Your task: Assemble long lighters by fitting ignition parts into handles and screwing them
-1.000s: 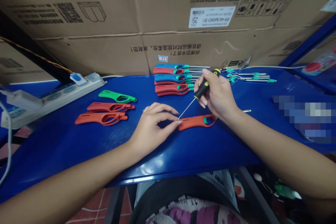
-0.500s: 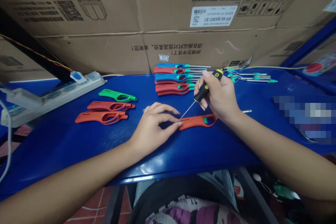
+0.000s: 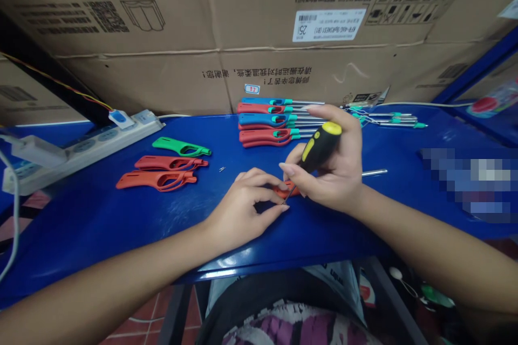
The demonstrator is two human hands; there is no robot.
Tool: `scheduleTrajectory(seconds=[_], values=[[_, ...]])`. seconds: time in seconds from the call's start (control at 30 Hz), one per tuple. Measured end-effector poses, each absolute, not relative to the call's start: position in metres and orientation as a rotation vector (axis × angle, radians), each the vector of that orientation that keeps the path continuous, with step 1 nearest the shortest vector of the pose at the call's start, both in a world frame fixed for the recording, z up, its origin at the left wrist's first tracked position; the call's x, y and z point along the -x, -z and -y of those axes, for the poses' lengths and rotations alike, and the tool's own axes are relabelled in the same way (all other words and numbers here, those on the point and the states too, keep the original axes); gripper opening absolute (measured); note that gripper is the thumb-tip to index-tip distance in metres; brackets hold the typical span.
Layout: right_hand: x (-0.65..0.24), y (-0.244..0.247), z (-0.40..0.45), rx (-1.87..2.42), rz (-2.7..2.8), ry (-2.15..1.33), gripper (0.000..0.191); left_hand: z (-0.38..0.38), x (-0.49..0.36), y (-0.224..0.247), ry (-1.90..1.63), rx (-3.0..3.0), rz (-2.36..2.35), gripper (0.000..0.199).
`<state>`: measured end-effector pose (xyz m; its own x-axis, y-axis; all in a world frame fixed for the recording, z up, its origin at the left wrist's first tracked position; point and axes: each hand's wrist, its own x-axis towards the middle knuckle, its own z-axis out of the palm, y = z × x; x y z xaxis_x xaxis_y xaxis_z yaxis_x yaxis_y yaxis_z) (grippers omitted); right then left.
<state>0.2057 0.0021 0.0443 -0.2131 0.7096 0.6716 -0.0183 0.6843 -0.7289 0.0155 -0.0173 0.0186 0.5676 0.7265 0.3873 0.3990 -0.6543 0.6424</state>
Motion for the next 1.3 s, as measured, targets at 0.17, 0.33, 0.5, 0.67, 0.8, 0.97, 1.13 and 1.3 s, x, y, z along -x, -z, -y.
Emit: scheduleTrajectory(seconds=[0.17, 0.33, 0.5, 0.67, 0.8, 0.97, 1.13, 1.3], values=[[-0.207, -0.047, -0.005, 0.559, 1.615, -0.582, 0.046, 0.017, -0.015, -0.018, -0.911, -2.295, -0.938, 0.005], [-0.211, -0.054, -0.004, 0.649, 1.644, -0.73, 0.059, 0.017, -0.017, -0.016, -0.93, -2.259, -0.931, 0.006], [-0.215, -0.056, -0.008, 0.465, 1.704, -0.646, 0.061, 0.015, -0.016, -0.016, -0.984, -2.271, -0.921, 0.004], [-0.22, -0.05, -0.005, 0.509, 1.765, -0.355, 0.062, 0.013, -0.016, -0.015, -1.05, -2.291, -0.946, 0.003], [-0.22, -0.049, -0.003, 0.406, 1.876, -0.271, 0.074, 0.012, -0.016, -0.014, -1.028, -2.36, -0.962, 0.005], [-0.215, -0.053, 0.001, 0.462, 1.789, -0.253, 0.064, 0.01, -0.014, -0.016, -1.012, -2.388, -0.984, 0.023], [-0.212, -0.056, 0.001, 0.598, 1.627, -0.366, 0.047, 0.007, -0.013, -0.017, -1.023, -2.351, -1.002, 0.027], [-0.215, -0.057, -0.005, 0.6, 1.561, -0.518, 0.047, 0.007, -0.015, -0.018, -1.049, -2.303, -1.039, 0.011]])
